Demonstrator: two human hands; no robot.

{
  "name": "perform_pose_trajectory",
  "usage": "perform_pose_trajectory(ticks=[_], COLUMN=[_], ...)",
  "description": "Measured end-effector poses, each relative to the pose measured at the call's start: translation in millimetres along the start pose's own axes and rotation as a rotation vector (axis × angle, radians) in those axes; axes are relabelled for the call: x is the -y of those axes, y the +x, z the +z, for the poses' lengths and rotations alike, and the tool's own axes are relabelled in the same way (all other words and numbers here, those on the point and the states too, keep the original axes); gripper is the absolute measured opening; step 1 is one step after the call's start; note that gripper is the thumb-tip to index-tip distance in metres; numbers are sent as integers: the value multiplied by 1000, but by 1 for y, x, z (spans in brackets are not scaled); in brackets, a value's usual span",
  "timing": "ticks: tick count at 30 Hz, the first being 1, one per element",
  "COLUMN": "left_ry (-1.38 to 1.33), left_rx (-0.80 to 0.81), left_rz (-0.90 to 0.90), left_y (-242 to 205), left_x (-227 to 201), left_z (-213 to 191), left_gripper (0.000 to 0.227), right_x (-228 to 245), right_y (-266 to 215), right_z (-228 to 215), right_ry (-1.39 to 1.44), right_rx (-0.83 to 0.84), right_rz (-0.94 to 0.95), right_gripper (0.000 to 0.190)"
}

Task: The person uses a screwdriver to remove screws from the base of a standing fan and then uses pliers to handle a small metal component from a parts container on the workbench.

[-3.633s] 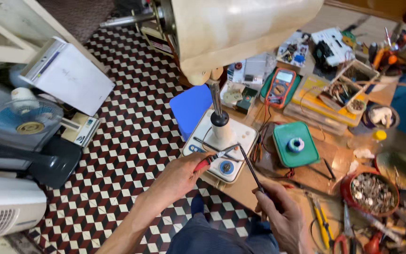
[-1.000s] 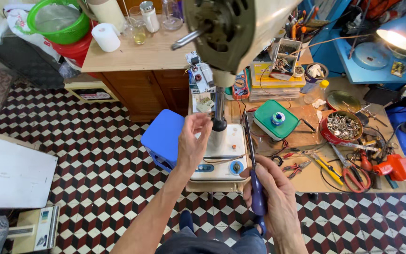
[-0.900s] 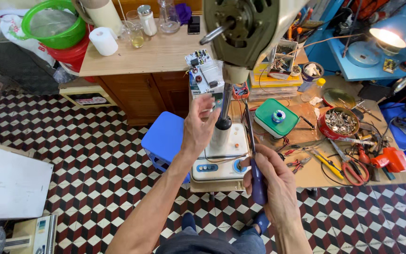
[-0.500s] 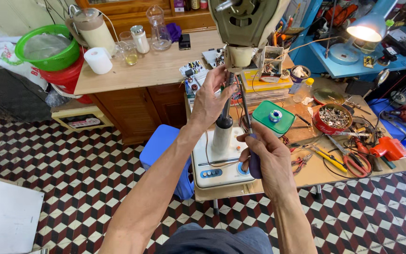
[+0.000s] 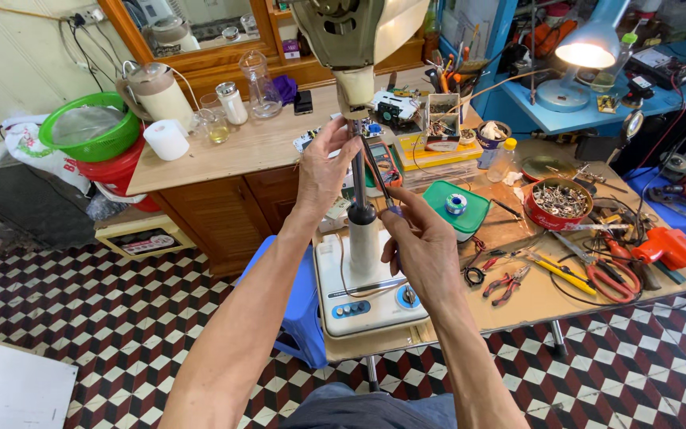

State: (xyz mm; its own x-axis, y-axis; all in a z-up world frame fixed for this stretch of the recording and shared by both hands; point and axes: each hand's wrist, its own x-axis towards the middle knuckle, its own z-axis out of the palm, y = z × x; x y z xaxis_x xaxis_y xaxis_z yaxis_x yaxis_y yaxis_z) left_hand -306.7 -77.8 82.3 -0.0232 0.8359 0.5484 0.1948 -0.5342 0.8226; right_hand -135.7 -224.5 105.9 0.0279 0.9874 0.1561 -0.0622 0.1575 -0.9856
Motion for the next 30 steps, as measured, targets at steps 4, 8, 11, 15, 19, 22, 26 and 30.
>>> perform_pose_trajectory(ticks=[4, 8, 11, 15, 19, 22, 26, 30], left_ry=[-8, -192, -211, -354, -289, -258, -241, -37], left_rx=[47, 112, 182, 316, 378, 415, 459, 413], left_rz=[-24, -92, -157, -40, -36, -70, -108, -91], left_y=[5, 9, 17, 30, 50, 62, 71, 68], left_x=[0, -15, -36, -67, -89, -89, -90, -96], left_z=[0, -17, -36, -42, -34, -31, -34, -38], left_gripper=[54, 67, 81, 96, 85, 73, 67, 67], right_x=[13, 24, 27, 30, 36, 34, 34, 31], right_y=[1, -1, -4, -7, -5, -7, -2, -3], right_z=[-4, -10, -15, -12, -9, -7, -9, -6], right_ry=[-74, -94, -103, -85, -36, -42, -51, -62], right_rx=[-10, -36, -55, -64, -87, -86, -85, -89], right_rz=[45, 108, 170, 201, 180, 192, 197, 186], right_gripper=[43, 42, 42, 42, 42, 42, 41, 43])
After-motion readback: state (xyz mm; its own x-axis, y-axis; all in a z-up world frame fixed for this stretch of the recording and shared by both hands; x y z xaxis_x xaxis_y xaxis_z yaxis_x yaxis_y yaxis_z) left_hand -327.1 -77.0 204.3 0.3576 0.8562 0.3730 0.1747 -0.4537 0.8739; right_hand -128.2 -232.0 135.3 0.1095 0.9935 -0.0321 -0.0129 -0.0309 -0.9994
